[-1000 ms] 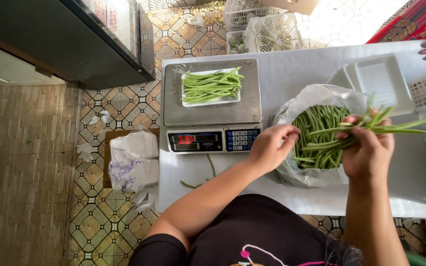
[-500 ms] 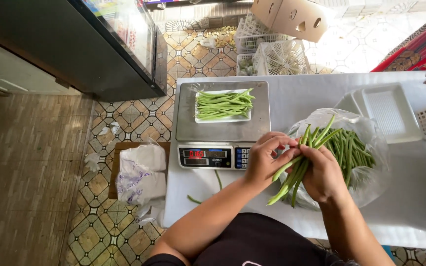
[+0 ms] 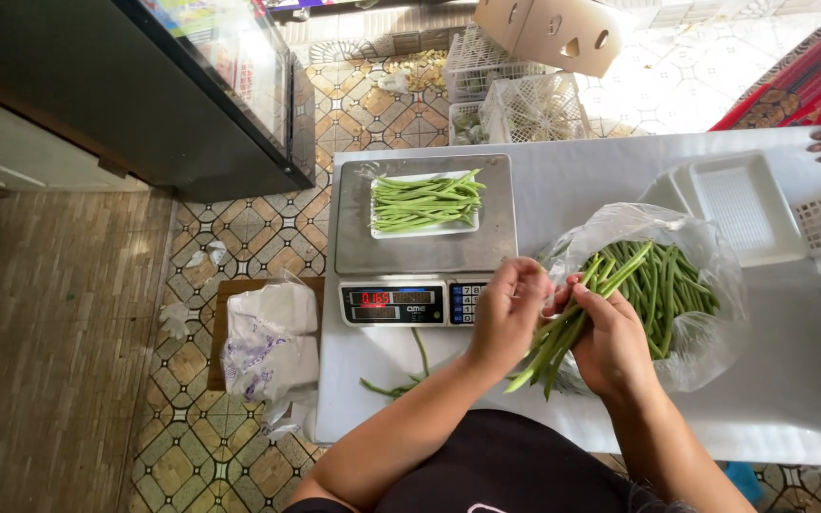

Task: The person is sorting green beans from a large plastic bag and placing them into small plastic trays on a digital scale for weighing.

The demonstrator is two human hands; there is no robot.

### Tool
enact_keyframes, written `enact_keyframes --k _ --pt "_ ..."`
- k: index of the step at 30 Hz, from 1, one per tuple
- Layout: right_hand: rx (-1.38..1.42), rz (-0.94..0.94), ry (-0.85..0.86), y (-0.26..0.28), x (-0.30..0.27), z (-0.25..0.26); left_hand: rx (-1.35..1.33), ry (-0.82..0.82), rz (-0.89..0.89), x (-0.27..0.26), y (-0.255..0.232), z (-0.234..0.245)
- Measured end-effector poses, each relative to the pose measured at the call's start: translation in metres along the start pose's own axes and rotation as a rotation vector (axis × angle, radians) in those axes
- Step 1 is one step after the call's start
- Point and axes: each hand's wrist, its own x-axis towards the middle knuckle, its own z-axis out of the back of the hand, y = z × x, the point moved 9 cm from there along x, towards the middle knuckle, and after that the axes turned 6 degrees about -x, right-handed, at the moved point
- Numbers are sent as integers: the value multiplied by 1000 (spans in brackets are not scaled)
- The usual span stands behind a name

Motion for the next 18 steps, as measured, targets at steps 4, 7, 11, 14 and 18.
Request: enact_keyframes --k 4,7,11,14,18 --pt "-115 41 17 19 -20 -14 -47 -22 166 -1 4 1" --pt "-215 86 65 24 -28 -24 28 -24 187 -8 14 3" --pt "-219 103 63 23 -28 -28 -25 -98 225 -13 11 11" --pt "-223 64 78 21 -32 -36 -102 -108 266 -19 -2 11" --pt "-234 -5 108 5 -26 -34 -164 -95 334 -23 15 15"
